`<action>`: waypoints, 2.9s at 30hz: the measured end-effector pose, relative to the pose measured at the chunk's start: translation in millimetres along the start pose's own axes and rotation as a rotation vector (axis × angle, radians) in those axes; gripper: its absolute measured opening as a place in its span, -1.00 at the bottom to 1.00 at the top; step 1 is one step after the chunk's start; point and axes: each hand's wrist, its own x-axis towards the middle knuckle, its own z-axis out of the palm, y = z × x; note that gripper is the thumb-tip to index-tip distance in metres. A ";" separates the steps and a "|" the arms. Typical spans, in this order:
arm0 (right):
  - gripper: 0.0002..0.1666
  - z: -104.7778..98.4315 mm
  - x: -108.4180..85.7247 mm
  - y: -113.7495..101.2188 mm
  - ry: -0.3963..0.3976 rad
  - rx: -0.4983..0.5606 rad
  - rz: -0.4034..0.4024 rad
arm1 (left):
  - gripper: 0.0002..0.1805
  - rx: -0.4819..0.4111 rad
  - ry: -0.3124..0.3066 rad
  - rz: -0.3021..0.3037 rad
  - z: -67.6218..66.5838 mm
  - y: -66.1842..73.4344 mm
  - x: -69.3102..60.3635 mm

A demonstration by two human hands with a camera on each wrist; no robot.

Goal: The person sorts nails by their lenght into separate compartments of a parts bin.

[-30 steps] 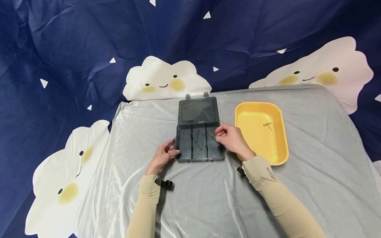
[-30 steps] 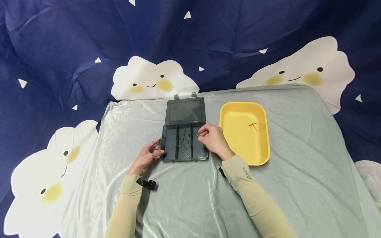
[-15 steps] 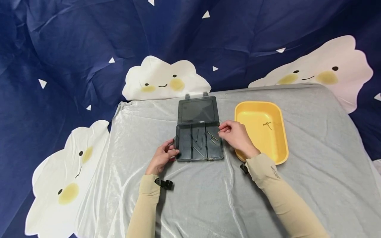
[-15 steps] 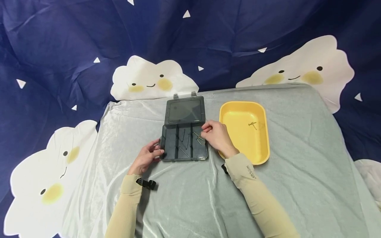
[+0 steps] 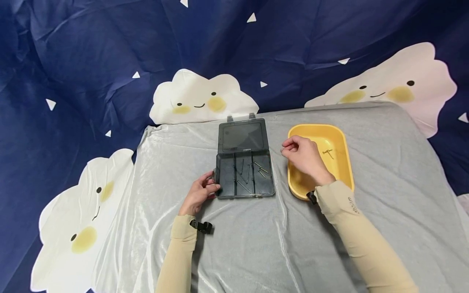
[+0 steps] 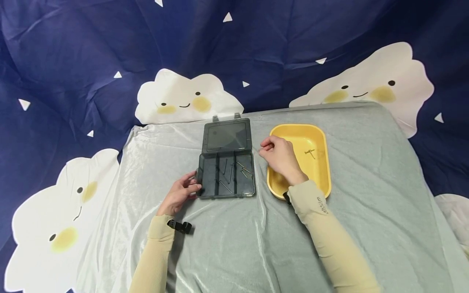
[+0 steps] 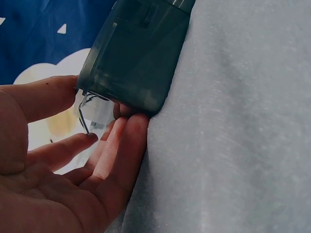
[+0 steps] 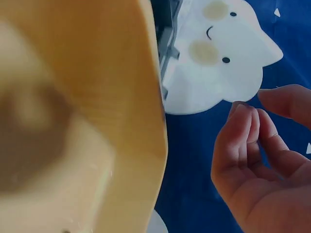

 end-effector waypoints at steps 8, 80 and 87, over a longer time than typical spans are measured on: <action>-0.70 -25.5 8.0 16.4 0.009 -0.223 0.009 | -0.22 -0.014 -0.002 -0.010 -0.5 -0.1 0.3; -0.84 -18.2 19.9 86.6 -0.243 -0.532 0.173 | -0.23 -0.003 0.050 -0.017 -5.0 -23.3 17.0; -0.80 -19.7 18.7 85.8 -0.230 -0.517 0.164 | -0.23 -0.009 0.046 -0.010 -4.8 -24.1 17.1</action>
